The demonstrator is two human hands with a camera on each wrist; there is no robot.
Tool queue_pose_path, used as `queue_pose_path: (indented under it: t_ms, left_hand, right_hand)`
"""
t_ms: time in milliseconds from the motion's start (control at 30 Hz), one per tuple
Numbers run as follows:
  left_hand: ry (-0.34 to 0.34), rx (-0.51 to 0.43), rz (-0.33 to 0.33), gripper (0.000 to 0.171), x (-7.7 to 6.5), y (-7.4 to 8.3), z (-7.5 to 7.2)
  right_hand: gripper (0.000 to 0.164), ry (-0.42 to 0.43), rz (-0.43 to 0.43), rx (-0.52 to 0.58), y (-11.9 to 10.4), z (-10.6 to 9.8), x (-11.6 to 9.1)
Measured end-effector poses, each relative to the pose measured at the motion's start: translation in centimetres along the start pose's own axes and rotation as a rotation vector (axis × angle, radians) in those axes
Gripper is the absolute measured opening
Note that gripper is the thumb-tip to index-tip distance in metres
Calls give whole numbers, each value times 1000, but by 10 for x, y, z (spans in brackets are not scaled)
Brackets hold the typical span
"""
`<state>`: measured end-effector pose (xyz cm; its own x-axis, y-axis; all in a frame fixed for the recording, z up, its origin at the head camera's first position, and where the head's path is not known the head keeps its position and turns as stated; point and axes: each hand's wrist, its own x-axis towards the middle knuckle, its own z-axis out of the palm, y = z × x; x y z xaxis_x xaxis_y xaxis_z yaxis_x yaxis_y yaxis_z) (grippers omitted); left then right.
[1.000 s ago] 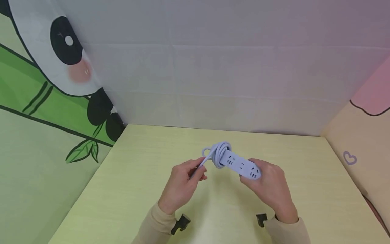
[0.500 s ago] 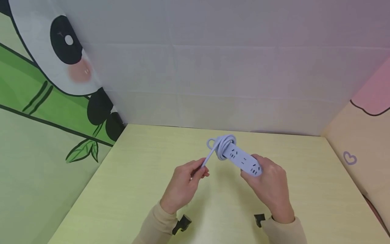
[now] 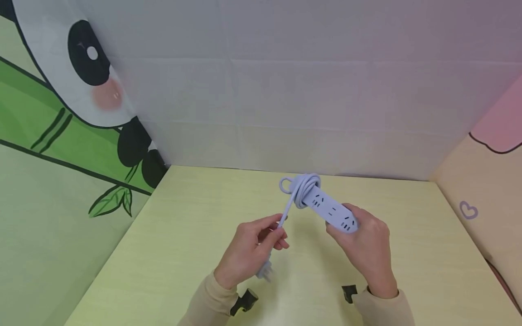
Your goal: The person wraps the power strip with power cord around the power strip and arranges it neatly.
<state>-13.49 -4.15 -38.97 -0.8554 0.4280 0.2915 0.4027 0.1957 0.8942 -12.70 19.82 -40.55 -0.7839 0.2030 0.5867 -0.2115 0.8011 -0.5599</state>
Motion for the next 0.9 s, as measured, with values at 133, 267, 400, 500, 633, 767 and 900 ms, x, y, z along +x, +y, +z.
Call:
queue_pose_path:
  t_ms: [133, 267, 400, 500, 633, 767, 900]
  left_hand:
    - [-15, -53, -10, 27, 0, 2, 1]
    - [-57, -126, -34, 29, 0, 2, 0]
    - [-135, -200, 9, 27, 1, -3, 1]
    - [-183, -241, 49, 24, 1, -6, 3]
    - [-201, -254, 53, 25, 3, -7, 3]
    - [-219, -268, 20, 23, 2, -1, 0]
    - [-253, -292, -28, 22, 1, 12, -4]
  right_hand:
    - [43, -36, 45, 20, 0, -2, -1]
    - [43, -83, 114, 44, -2, -6, -2]
    - [45, -112, 179, 89, -6, -11, -2]
    - [46, -128, 217, 131, -8, -15, -2]
    - [45, -143, 245, 175, -10, -19, -2]
    - [45, -175, 263, 210, -12, -22, -2]
    - [48, -225, 288, 265, -12, -24, -2]
